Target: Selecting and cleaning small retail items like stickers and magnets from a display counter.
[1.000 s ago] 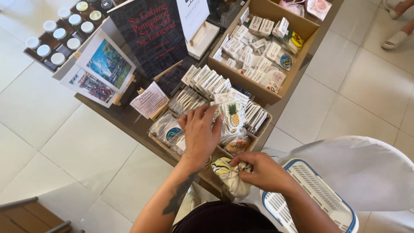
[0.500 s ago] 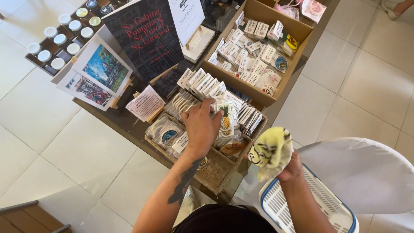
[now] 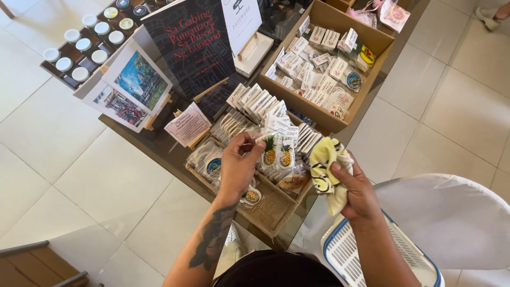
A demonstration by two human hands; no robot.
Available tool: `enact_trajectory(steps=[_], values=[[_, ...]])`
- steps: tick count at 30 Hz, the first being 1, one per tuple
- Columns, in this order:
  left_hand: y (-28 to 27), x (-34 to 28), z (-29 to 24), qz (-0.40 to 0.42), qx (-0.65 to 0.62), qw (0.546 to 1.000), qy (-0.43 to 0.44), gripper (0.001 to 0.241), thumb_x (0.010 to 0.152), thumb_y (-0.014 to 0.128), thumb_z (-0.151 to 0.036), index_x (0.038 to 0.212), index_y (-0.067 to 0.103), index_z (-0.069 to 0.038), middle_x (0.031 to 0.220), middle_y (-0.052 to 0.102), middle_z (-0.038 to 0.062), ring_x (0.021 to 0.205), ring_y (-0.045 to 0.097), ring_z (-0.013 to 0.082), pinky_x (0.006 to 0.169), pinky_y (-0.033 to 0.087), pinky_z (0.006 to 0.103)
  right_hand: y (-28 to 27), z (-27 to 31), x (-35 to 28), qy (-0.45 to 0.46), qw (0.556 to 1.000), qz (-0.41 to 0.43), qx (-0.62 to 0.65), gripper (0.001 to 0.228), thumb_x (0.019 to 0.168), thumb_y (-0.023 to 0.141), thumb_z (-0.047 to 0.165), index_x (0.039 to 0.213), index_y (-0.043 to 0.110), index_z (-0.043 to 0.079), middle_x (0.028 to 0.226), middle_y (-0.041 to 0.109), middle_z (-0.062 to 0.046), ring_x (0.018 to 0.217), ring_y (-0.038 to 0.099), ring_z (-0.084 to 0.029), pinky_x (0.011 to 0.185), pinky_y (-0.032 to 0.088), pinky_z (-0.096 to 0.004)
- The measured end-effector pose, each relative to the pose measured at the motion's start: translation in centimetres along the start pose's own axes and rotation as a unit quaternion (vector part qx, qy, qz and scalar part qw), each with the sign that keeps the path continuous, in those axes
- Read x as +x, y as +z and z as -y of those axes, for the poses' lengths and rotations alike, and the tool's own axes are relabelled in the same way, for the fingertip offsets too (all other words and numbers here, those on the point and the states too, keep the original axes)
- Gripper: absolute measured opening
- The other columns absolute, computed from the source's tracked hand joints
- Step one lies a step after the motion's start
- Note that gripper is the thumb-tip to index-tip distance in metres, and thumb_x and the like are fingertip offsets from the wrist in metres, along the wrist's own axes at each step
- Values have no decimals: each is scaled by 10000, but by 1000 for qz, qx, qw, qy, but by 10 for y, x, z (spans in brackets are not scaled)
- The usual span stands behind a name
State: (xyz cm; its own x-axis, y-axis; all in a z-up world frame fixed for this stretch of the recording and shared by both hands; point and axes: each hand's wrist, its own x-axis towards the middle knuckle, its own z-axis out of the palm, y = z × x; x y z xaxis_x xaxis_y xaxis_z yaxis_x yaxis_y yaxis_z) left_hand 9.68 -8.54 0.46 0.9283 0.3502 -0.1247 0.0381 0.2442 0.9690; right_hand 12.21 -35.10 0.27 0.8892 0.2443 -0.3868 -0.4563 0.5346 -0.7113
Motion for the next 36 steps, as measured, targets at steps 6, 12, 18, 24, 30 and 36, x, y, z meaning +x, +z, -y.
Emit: enact_trajectory(steps=[6, 12, 18, 24, 30, 36], values=[[-4, 1, 8, -17, -2, 999, -29, 180, 988, 635, -91, 1146, 612, -8, 959, 719, 15, 857, 646, 43, 769, 544, 203, 46, 5, 4, -30, 996, 28, -85, 494, 978, 619, 43, 1463, 525, 55, 1216, 687, -108, 1035, 710, -211, 855, 619, -381], [2, 2, 8, -30, 25, 998, -40, 189, 1031, 601, -133, 1181, 586, -18, 899, 674, 74, 712, 493, 105, 596, 409, 273, 32, -10, 28, 7, 999, 8, -31, 405, 996, 627, 114, 1381, 540, 22, 1150, 704, -118, 953, 727, -203, 741, 629, -352], [7, 3, 9, -67, 229, 947, 214, 161, 1038, 639, -136, 1149, 618, -23, 1064, 626, 66, 915, 574, 119, 783, 514, 285, 26, -21, 31, 69, 997, -18, -31, 403, 974, 623, 194, 1337, 532, 44, 1070, 714, -136, 811, 737, -217, 567, 625, -361], [6, 5, 7, -3, 12, 999, 51, 172, 1040, 627, -139, 1183, 594, -48, 979, 590, -2, 849, 509, 90, 724, 461, 245, 48, -14, 21, 52, 998, -20, -31, 410, 978, 613, 151, 1366, 526, 51, 1079, 717, -126, 835, 737, -229, 607, 637, -391], [-13, 18, 45, 3, -169, 985, 19, 165, 1051, 604, -72, 1214, 575, -61, 947, 635, 2, 826, 560, 64, 706, 481, 225, 39, -29, 23, -83, 994, 3, -67, 416, 1007, 651, 54, 1407, 537, 79, 1178, 697, -83, 1003, 704, -181, 775, 639, -378], [-6, -16, 16, 64, -175, 979, -80, 194, 1055, 564, -90, 1241, 594, -44, 893, 744, 81, 738, 678, 120, 666, 568, 279, 110, -17, -7, -58, 966, 6, -252, 445, 876, 670, 119, 1313, 590, 145, 1129, 705, -100, 920, 727, -227, 652, 626, -426]])
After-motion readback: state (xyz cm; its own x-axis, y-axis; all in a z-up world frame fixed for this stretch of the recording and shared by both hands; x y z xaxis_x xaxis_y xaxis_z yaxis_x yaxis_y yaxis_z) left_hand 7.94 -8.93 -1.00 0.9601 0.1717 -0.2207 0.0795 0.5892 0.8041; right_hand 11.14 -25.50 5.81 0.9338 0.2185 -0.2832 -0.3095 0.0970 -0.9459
